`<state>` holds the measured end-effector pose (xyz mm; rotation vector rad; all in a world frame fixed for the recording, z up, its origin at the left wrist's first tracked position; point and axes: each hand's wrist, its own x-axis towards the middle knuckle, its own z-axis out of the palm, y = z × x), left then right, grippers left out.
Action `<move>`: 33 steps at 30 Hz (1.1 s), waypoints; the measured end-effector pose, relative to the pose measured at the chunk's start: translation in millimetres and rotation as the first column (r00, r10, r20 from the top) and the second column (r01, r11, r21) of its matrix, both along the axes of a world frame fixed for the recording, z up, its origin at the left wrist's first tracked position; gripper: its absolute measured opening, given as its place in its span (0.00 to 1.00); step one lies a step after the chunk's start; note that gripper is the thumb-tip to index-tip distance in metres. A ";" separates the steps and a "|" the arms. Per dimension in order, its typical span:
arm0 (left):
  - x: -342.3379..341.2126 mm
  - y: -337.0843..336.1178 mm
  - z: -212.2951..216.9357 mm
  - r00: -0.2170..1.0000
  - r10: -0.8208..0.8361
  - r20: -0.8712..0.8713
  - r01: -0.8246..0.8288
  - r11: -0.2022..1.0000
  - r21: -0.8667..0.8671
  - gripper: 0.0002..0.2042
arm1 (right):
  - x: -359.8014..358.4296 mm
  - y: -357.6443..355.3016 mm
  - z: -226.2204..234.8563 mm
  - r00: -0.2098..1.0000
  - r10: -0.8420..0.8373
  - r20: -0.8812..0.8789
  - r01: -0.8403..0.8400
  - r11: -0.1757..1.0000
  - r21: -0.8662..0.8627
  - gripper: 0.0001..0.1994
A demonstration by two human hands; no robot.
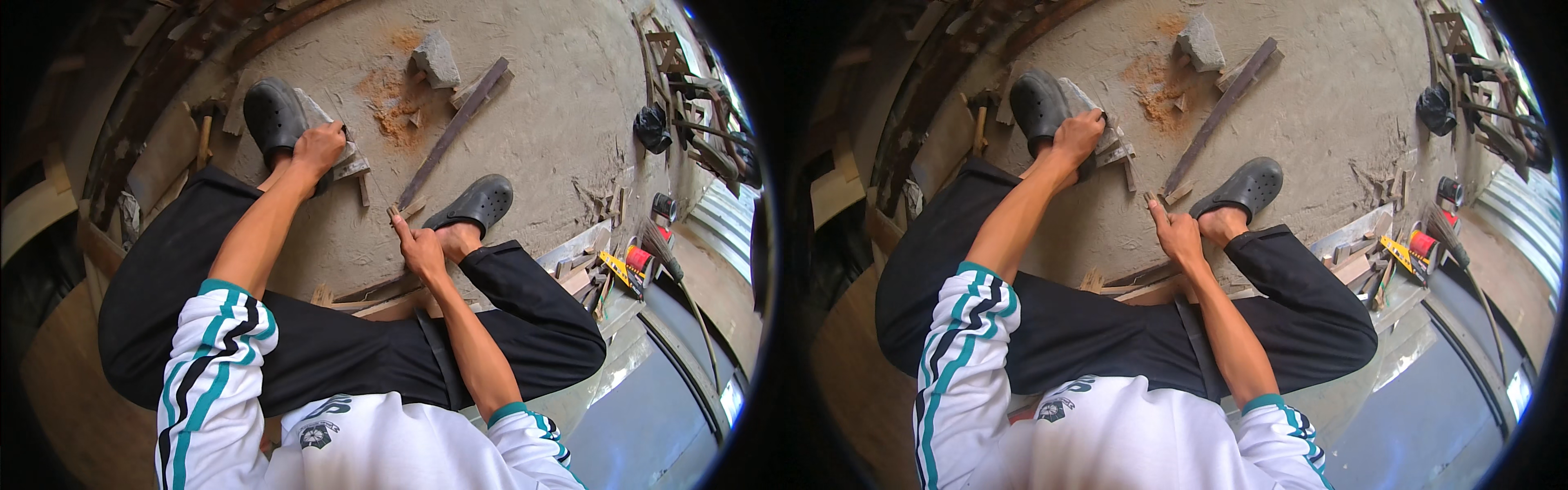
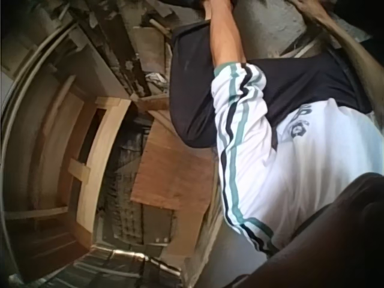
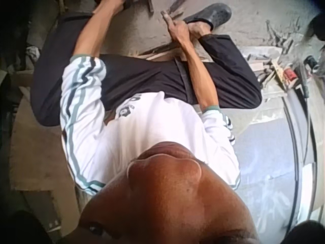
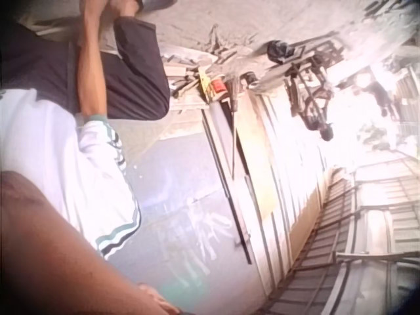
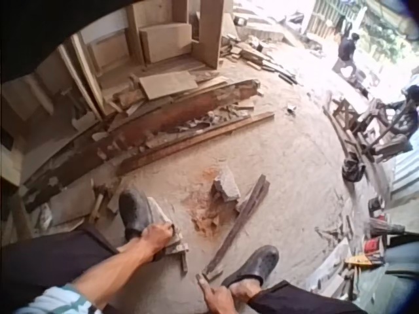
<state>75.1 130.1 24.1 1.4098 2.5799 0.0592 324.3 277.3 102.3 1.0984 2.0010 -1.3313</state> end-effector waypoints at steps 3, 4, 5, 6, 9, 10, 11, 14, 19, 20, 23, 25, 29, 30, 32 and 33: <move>-0.6 5.3 -0.6 0.999 0.027 0.018 -0.026 0.999 -0.042 0.06 | 0.9 4.1 -5.7 1.000 0.020 -0.024 -0.019 0.999 0.048 0.39; 0.8 6.4 -0.7 0.999 0.024 0.024 -0.023 0.999 -0.035 0.06 | 4.1 5.0 -5.9 1.000 0.002 -0.024 -0.001 0.999 0.038 0.39; 0.0 4.2 -0.7 0.999 0.025 0.025 -0.024 0.999 -0.033 0.06 | 3.1 4.4 -2.9 1.000 -0.014 -0.028 0.015 1.000 0.023 0.40; -0.5 1.9 -0.6 0.999 0.025 0.026 -0.024 0.999 -0.032 0.06 | 2.4 3.8 0.2 0.999 -0.030 -0.032 0.031 0.999 0.008 0.40; -1.9 -1.9 -2.6 0.998 0.051 0.027 -0.050 0.999 -0.022 0.07 | 5.6 5.2 12.5 0.999 0.003 -0.045 -0.001 0.998 0.062 0.40; -2.2 -2.9 -3.4 0.999 0.049 0.024 -0.048 0.999 -0.012 0.07 | 1.6 4.6 12.6 1.000 0.008 -0.029 -0.007 0.999 0.048 0.40; 0.3 -1.8 -2.8 0.999 0.044 0.025 -0.044 0.999 0.001 0.07 | -2.5 3.5 12.9 1.000 0.011 -0.009 -0.011 0.999 0.036 0.40; 0.1 4.4 -2.5 0.998 0.064 0.022 -0.064 0.998 0.004 0.07 | -13.2 6.1 15.8 1.000 0.009 0.022 -0.009 0.999 0.032 0.40; 0.6 2.0 2.5 0.994 0.100 0.044 -0.100 0.995 0.007 0.07 | 0.6 17.4 4.9 0.999 -0.042 -0.030 0.041 0.999 -0.019 0.38; 0.5 0.9 5.1 0.990 0.124 0.061 -0.124 0.992 0.007 0.07 | 1.5 17.9 5.1 0.998 -0.043 -0.036 0.042 0.998 -0.042 0.37; -0.8 0.0 15.8 0.975 0.179 0.134 -0.184 0.983 0.023 0.07 | 7.3 19.7 9.3 0.987 -0.063 -0.147 0.051 0.995 -0.082 0.34; -3.0 1.8 27.2 0.952 0.231 0.201 -0.246 0.967 0.057 0.08 | 11.6 20.2 11.3 0.978 -0.083 -0.189 0.067 0.994 -0.090 0.32; -8.4 10.7 43.4 0.883 0.392 0.259 -0.420 0.906 0.059 0.10 | 9.0 19.5 18.8 0.962 -0.137 -0.238 0.118 0.989 -0.093 0.31; -10.5 12.6 44.9 0.865 0.437 0.247 -0.459 0.887 0.039 0.10 | 8.4 19.8 18.3 0.958 -0.145 -0.246 0.125 0.987 -0.098 0.30; -12.5 13.1 46.8 0.892 0.404 0.206 -0.415 0.910 0.015 0.10 | 7.4 19.5 17.0 0.952 -0.161 -0.259 0.138 0.985 -0.106 0.30; -13.2 13.4 47.6 0.904 0.386 0.186 -0.393 0.920 0.001 0.10 | 6.4 18.9 17.4 0.951 -0.141 -0.275 0.118 0.988 -0.101 0.29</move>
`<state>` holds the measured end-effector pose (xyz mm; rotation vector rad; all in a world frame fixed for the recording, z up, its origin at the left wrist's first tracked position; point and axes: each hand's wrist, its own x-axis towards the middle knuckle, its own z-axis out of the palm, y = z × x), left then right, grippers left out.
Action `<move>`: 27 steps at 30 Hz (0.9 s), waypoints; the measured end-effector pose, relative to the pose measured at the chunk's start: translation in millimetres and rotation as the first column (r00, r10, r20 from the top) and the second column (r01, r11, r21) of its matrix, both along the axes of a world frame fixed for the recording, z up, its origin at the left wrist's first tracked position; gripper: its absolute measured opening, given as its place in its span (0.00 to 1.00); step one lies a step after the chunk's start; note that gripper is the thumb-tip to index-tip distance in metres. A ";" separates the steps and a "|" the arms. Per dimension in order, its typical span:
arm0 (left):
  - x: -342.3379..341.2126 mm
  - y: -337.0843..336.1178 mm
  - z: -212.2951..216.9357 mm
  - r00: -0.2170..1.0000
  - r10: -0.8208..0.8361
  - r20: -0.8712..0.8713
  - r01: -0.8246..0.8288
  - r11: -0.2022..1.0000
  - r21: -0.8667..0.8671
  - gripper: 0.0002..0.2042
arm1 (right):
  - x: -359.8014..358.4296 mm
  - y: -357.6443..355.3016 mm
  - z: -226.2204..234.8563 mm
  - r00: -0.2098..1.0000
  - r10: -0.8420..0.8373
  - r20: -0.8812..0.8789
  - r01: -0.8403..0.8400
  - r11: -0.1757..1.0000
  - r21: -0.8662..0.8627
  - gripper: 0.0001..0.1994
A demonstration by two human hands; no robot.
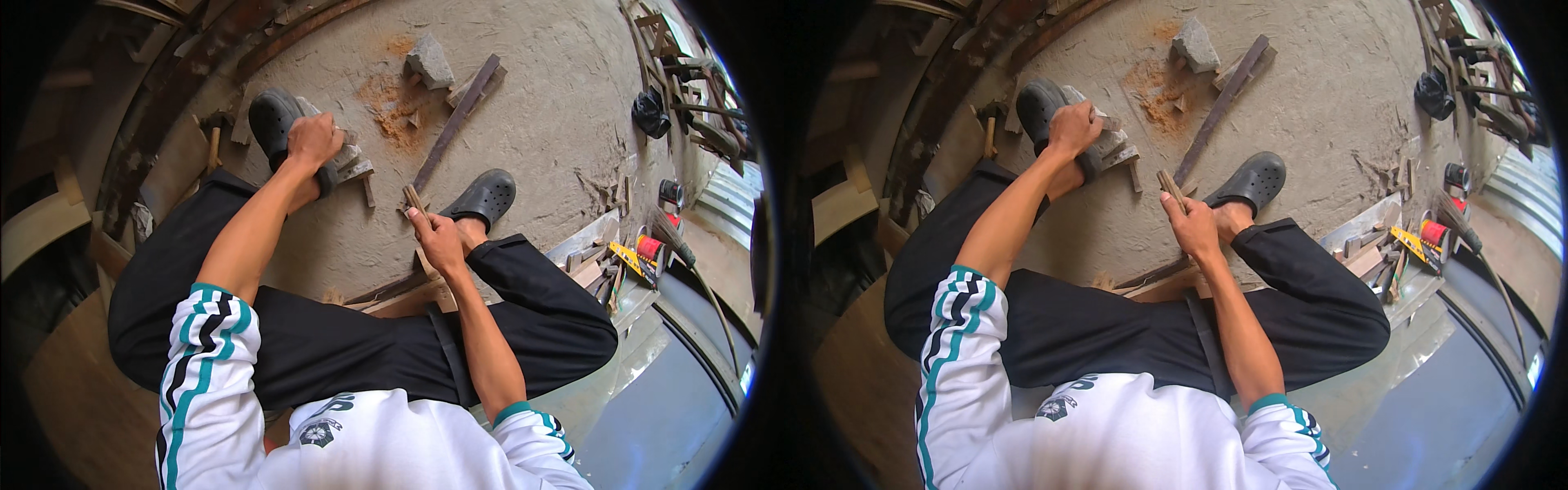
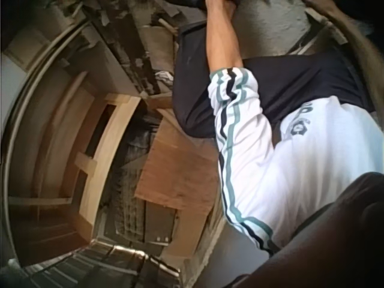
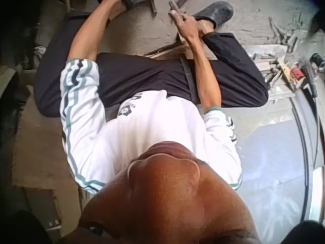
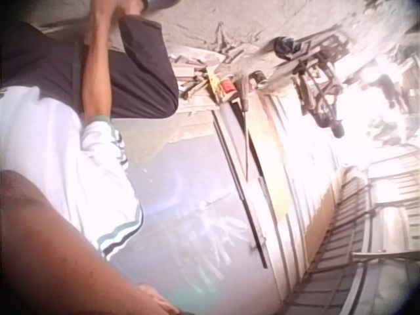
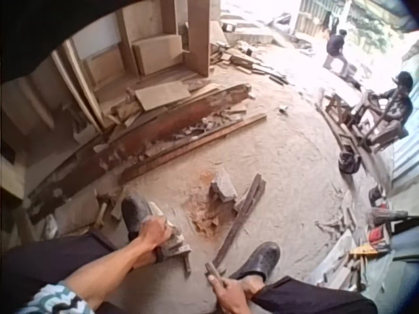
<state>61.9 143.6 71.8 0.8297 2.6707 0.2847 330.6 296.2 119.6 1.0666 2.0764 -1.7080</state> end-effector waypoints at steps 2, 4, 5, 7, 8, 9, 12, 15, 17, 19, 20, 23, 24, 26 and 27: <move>-3.0 -7.2 -7.5 0.978 -0.090 -0.189 0.116 0.985 0.129 0.10 | -2.7 -2.8 2.5 0.999 0.041 -0.031 -0.041 0.999 0.010 0.28; -7.2 -15.9 -19.2 0.957 -0.127 -0.261 0.175 0.970 0.170 0.11 | -6.0 -9.8 11.8 0.998 0.055 -0.041 -0.055 0.998 0.003 0.27; -8.8 -15.1 -21.9 0.963 -0.134 -0.235 0.175 0.971 0.161 0.11 | -6.4 -13.1 14.7 0.997 0.059 -0.043 -0.058 0.998 0.003 0.27; -12.3 -14.3 -26.9 0.973 -0.154 -0.172 0.171 0.982 0.085 0.10 | -7.3 -20.2 14.5 0.998 0.061 -0.029 -0.061 0.998 -0.002 0.26; -13.2 -12.2 -26.0 0.978 -0.165 -0.130 0.169 0.986 0.018 0.10 | -7.5 -23.3 15.0 0.998 0.066 -0.014 -0.066 0.998 -0.008 0.25; -13.6 -10.0 -24.7 0.981 -0.173 -0.087 0.169 0.984 -0.049 0.10 | -8.2 -26.4 15.6 0.998 0.071 0.001 -0.070 0.997 -0.013 0.25; -12.6 -9.9 -40.9 0.980 -0.141 -0.144 0.139 0.990 -0.021 0.08 | -12.7 -33.4 14.3 0.996 0.085 0.029 -0.086 0.995 0.054 0.27; -9.1 -7.1 -50.4 0.982 -0.079 -0.170 0.084 0.996 0.025 0.08 | -12.3 -33.4 5.9 0.997 0.058 0.043 -0.060 0.997 0.043 0.30; -8.9 -5.6 -55.6 0.984 -0.061 -0.170 0.069 0.997 0.041 0.08 | -12.1 -32.7 1.1 0.998 0.033 0.046 -0.035 0.999 0.039 0.30; -11.7 -6.5 -61.6 0.986 -0.038 -0.161 0.047 0.998 0.048 0.09 | -12.3 -30.7 -3.5 0.997 0.045 0.064 -0.047 0.998 0.041 0.31; -13.6 -5.9 -61.7 0.988 -0.026 -0.152 0.033 0.998 0.048 0.09 | -11.5 -29.8 -5.9 0.996 0.051 0.074 -0.054 0.998 0.042 0.31; -10.4 1.7 -53.5 0.994 0.004 -0.112 -0.003 1.000 0.006 0.09 | -3.1 -29.3 -11.5 0.996 0.047 0.073 -0.049 0.999 0.017 0.31; -10.5 4.3 -48.7 0.995 0.013 -0.098 -0.015 1.000 -0.016 0.09 | -3.2 -29.1 -12.1 0.996 0.047 0.073 -0.047 0.999 0.011 0.31; -11.8 6.9 -43.7 0.997 0.045 -0.060 -0.047 0.998 -0.038 0.09 | -3.6 -29.1 -13.1 0.996 0.044 0.072 -0.044 0.999 0.000 0.31; -12.4 7.9 -42.7 0.997 0.061 -0.042 -0.063 0.997 -0.049 0.09 | -5.8 -28.0 -14.9 0.996 0.049 0.068 -0.050 0.999 0.010 0.32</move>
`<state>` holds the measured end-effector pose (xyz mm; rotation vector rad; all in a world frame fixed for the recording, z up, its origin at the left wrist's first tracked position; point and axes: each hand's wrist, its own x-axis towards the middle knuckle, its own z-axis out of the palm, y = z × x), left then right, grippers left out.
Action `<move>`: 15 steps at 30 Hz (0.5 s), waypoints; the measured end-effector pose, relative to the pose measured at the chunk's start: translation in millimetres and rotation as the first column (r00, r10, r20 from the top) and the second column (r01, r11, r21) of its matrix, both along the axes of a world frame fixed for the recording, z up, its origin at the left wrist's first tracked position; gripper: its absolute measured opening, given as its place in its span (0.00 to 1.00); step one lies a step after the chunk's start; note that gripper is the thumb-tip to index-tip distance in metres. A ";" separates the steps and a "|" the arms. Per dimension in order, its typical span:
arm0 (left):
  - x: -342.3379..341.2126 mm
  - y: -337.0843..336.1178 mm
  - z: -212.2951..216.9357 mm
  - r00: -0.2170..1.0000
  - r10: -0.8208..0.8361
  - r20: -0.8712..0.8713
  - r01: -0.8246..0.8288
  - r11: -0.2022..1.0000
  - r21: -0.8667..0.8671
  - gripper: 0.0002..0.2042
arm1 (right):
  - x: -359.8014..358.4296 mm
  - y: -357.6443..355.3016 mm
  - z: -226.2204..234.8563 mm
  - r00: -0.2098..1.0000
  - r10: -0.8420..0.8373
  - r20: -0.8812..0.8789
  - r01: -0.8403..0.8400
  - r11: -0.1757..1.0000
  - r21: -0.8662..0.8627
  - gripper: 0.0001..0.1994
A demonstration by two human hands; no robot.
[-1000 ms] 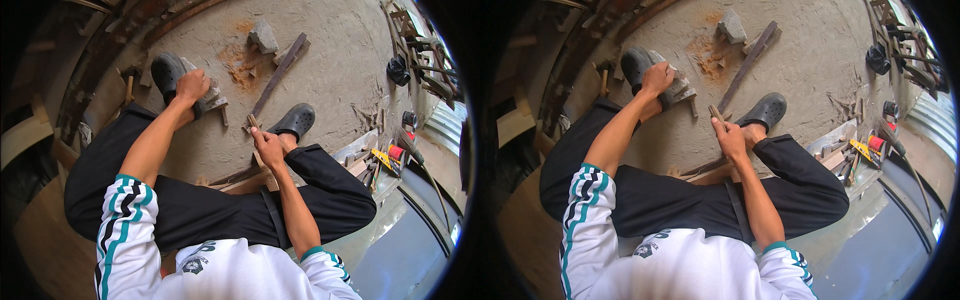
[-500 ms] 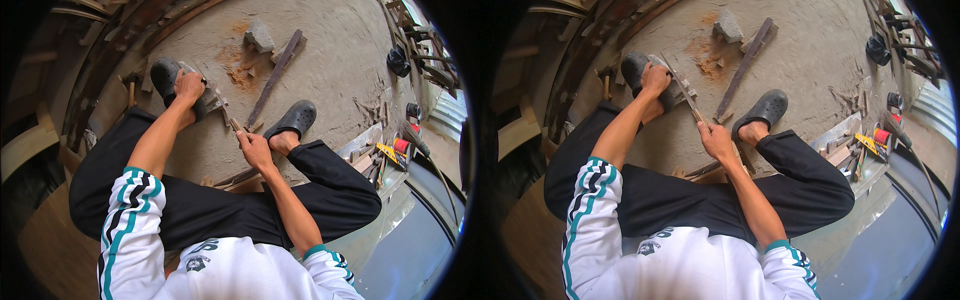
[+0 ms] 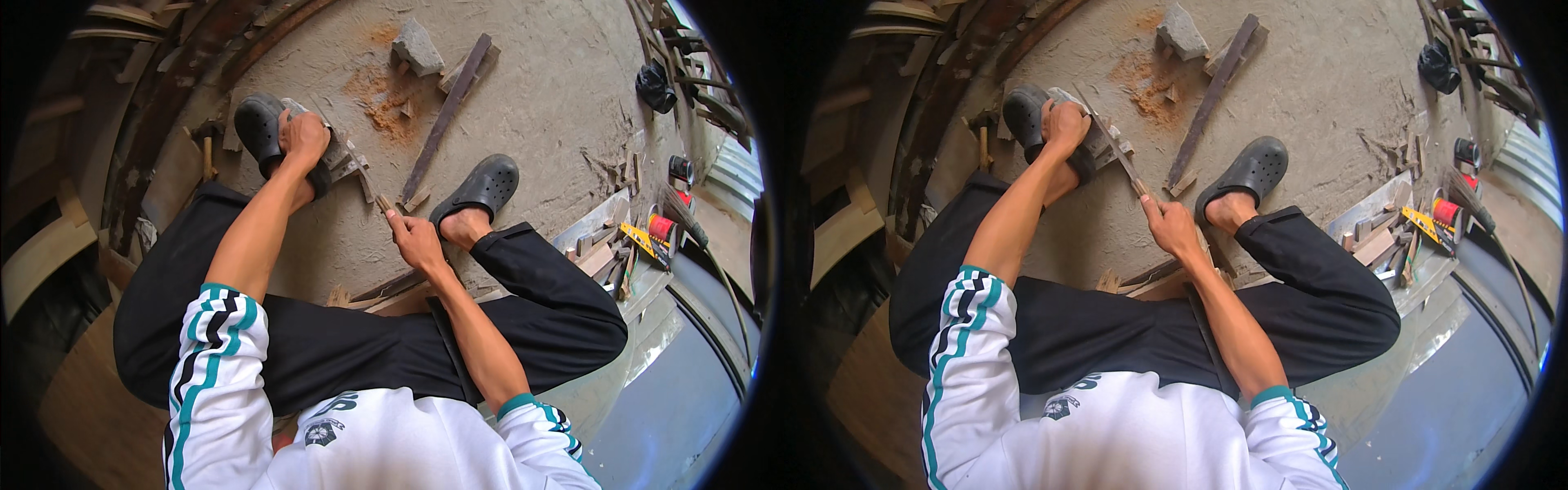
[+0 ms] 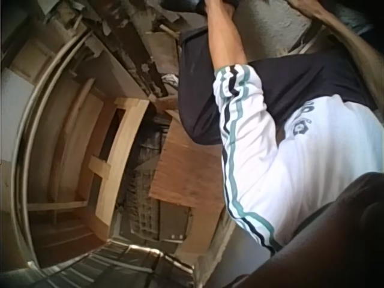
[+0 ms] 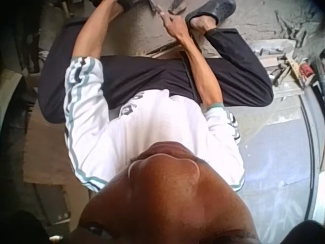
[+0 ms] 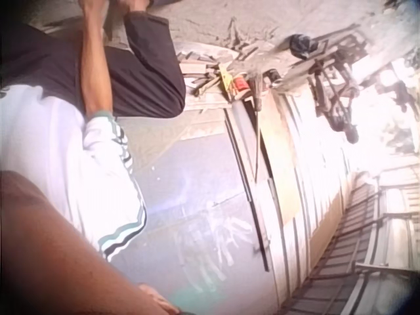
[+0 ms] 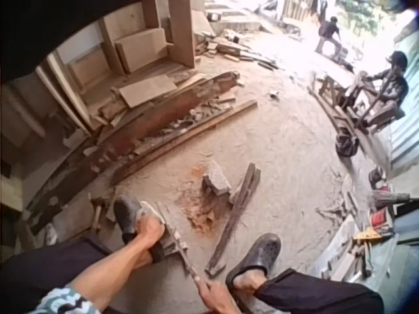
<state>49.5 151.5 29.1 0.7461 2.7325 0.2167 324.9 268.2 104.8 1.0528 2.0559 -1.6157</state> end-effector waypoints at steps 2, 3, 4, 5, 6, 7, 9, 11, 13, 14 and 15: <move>-0.2 1.2 0.3 1.000 -0.007 -0.012 0.007 1.000 0.009 0.09 | -5.8 2.5 -4.1 1.000 0.012 -0.005 -0.012 1.000 0.019 0.32; 0.7 0.7 -0.1 1.000 -0.010 -0.017 0.011 1.000 0.013 0.09 | -5.4 2.4 -4.0 1.000 0.012 -0.004 -0.012 1.000 0.013 0.32; 0.9 -0.3 -0.3 1.000 0.001 0.000 -0.001 1.000 0.018 0.09 | -4.3 3.2 -3.6 1.000 0.012 -0.002 -0.012 1.000 0.008 0.32; -2.0 -1.2 -0.7 1.000 0.013 0.014 -0.014 1.000 0.024 0.09 | -4.3 4.9 -3.2 1.000 0.015 -0.003 -0.015 1.000 0.005 0.32; -3.6 -2.3 -1.2 0.999 0.027 0.027 -0.028 0.999 0.031 0.09 | -2.3 5.0 -3.2 1.000 0.015 0.012 -0.015 1.000 -0.010 0.32; -2.6 -4.0 -1.8 0.999 0.025 0.021 -0.026 0.999 0.039 0.09 | 1.2 3.9 -3.0 0.999 0.017 0.028 -0.016 1.000 -0.025 0.32; 0.0 -1.0 -1.9 1.000 0.017 0.008 -0.018 0.998 0.064 0.09 | -0.1 5.3 -5.2 0.999 0.015 0.040 -0.014 1.000 -0.028 0.33; 0.1 0.2 -2.3 0.999 -0.014 -0.032 0.016 0.997 0.077 0.08 | -7.5 5.1 -10.8 0.999 0.017 0.036 -0.016 1.000 -0.017 0.33; 2.0 -0.2 -3.4 0.998 -0.035 -0.052 0.038 0.998 0.049 0.08 | -10.6 5.4 -14.0 1.000 0.016 0.026 -0.016 1.000 0.010 0.33; 1.0 1.2 -2.5 0.998 -0.043 -0.054 0.044 0.999 0.018 0.09 | -13.0 4.7 -14.3 1.000 0.016 0.018 -0.016 1.000 0.025 0.34; 0.8 1.9 -1.1 0.997 -0.050 -0.057 0.049 0.999 -0.013 0.09 | -12.4 3.6 -13.0 0.999 -0.003 0.034 0.003 1.000 -0.015 0.34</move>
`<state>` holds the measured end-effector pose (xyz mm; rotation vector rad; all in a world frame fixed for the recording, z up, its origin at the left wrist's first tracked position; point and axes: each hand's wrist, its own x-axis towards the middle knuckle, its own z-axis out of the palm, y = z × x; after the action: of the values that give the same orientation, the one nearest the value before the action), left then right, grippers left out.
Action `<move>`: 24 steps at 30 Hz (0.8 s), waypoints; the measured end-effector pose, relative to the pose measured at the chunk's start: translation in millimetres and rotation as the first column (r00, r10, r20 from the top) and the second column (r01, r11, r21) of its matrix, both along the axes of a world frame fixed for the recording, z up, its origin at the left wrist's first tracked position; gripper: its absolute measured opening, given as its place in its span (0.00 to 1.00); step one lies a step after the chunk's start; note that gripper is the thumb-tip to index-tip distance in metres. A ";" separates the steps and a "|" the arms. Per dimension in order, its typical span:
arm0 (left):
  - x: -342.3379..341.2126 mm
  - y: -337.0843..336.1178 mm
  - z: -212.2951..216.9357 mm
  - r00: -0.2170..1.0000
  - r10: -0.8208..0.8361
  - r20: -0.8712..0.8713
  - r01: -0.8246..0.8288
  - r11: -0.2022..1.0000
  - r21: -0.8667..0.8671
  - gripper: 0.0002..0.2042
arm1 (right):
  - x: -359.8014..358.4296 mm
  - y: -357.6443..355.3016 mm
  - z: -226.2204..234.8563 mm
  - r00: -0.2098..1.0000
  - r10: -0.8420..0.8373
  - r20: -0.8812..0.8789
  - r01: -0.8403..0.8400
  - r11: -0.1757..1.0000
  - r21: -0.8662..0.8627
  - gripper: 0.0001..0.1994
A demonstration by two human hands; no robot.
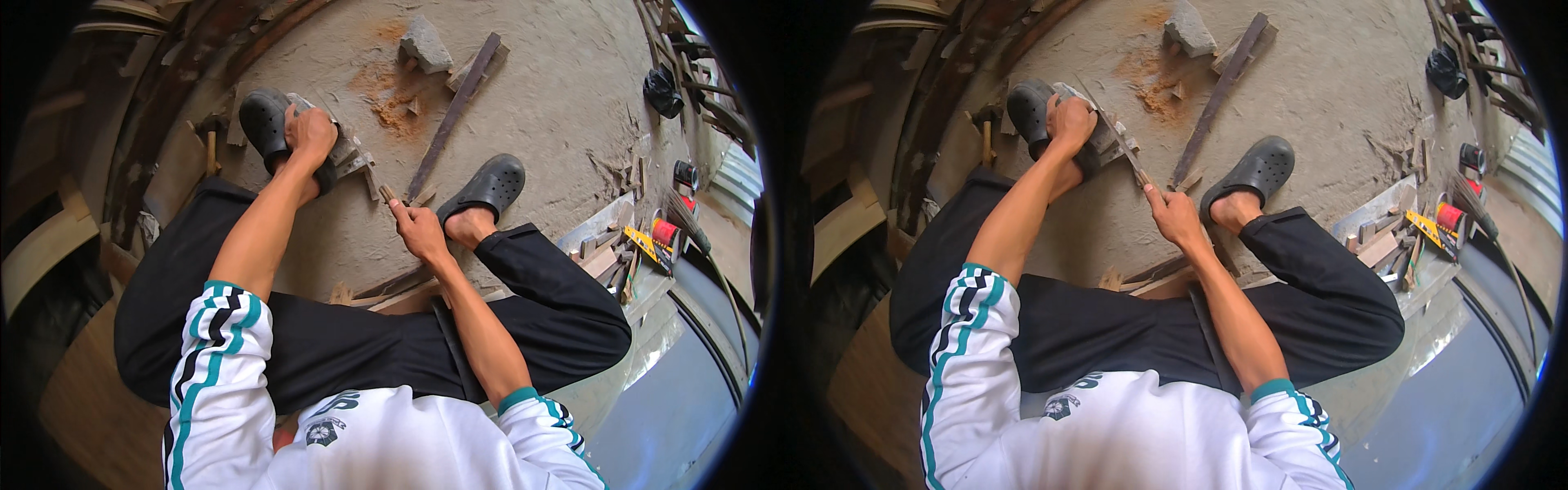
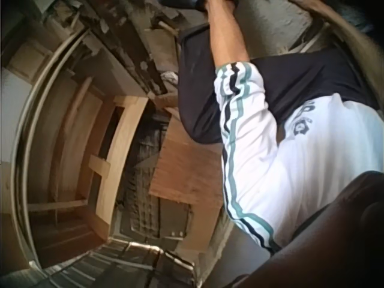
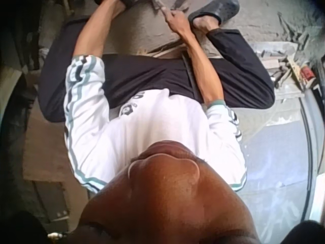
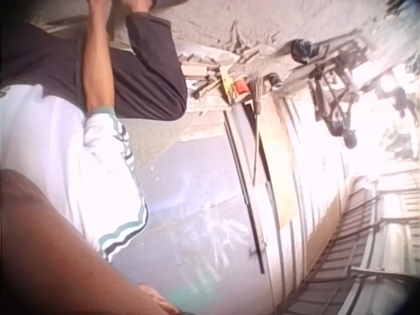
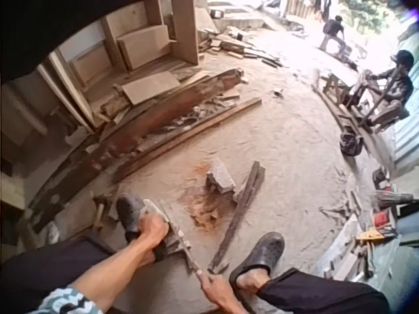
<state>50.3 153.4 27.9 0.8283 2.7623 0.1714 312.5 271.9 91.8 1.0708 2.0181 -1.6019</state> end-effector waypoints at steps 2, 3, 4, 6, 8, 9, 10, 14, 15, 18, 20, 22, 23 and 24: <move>3.6 -0.8 6.4 0.999 -0.038 0.037 0.039 0.999 -0.033 0.10 | 2.9 1.3 5.8 0.999 -0.036 0.032 0.039 0.997 -0.074 0.34; 5.1 -0.7 11.8 0.997 -0.055 0.056 0.058 0.997 -0.047 0.11 | 1.6 3.5 8.4 0.999 -0.037 0.032 0.039 0.997 -0.070 0.34; 6.8 -3.3 12.4 0.995 -0.094 0.012 0.094 0.995 -0.021 0.12 | -0.2 5.7 10.7 0.999 -0.037 0.032 0.039 0.997 -0.066 0.34; 11.1 -13.0 9.7 0.982 -0.164 -0.088 0.167 0.986 0.019 0.14 | -6.1 8.0 13.1 1.000 -0.025 0.017 0.026 0.998 -0.061 0.33; 13.1 -13.3 11.4 0.985 -0.167 -0.052 0.166 0.986 -0.028 0.16 | -17.5 10.9 11.1 1.000 -0.004 -0.005 0.003 0.998 -0.057 0.33; 13.9 -10.6 15.1 0.985 -0.168 -0.034 0.166 0.985 -0.051 0.17 | -22.4 12.3 11.4 1.000 -0.006 0.005 0.006 0.999 -0.051 0.33; 16.6 -8.0 18.6 0.982 -0.187 0.004 0.186 0.977 -0.101 0.16 | -27.4 13.2 11.9 1.000 -0.008 0.015 0.009 0.999 -0.046 0.34; 18.9 -6.8 16.1 0.957 -0.289 0.016 0.288 0.946 -0.149 0.10 | -38.0 17.1 2.8 0.999 -0.022 0.037 0.024 0.999 -0.042 0.35; 16.3 -11.5 12.7 0.949 -0.316 -0.019 0.311 0.942 -0.129 0.09 | -42.0 14.7 4.9 0.999 -0.032 0.019 0.033 0.998 -0.049 0.34; 11.0 -21.7 10.8 0.938 -0.344 -0.034 0.340 0.936 -0.095 0.09 | -47.9 7.7 10.4 0.998 -0.058 -0.009 0.057 0.996 -0.068 0.32; 10.1 -20.9 12.7 0.931 -0.361 -0.060 0.352 0.928 -0.120 0.09 | -50.6 6.7 11.0 0.998 -0.063 -0.009 0.062 0.995 -0.078 0.31; 10.3 -20.3 16.5 0.909 -0.404 -0.105 0.390 0.911 -0.133 0.08 | -48.5 8.1 8.7 1.000 -0.017 -0.008 0.017 1.000 -0.026 0.33; 10.9 -23.3 15.6 0.891 -0.434 -0.136 0.417 0.899 -0.136 0.08 | -47.2 7.5 8.5 1.000 0.007 -0.005 -0.008 1.000 -0.001 0.34; 11.0 -25.7 14.5 0.870 -0.464 -0.166 0.445 0.885 -0.139 0.08 | -46.3 6.0 8.0 1.000 0.005 -0.004 -0.005 1.000 0.003 0.34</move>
<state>61.3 127.7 42.5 1.5084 2.6216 -0.1410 266.1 277.9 99.8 1.0635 2.0254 -1.6002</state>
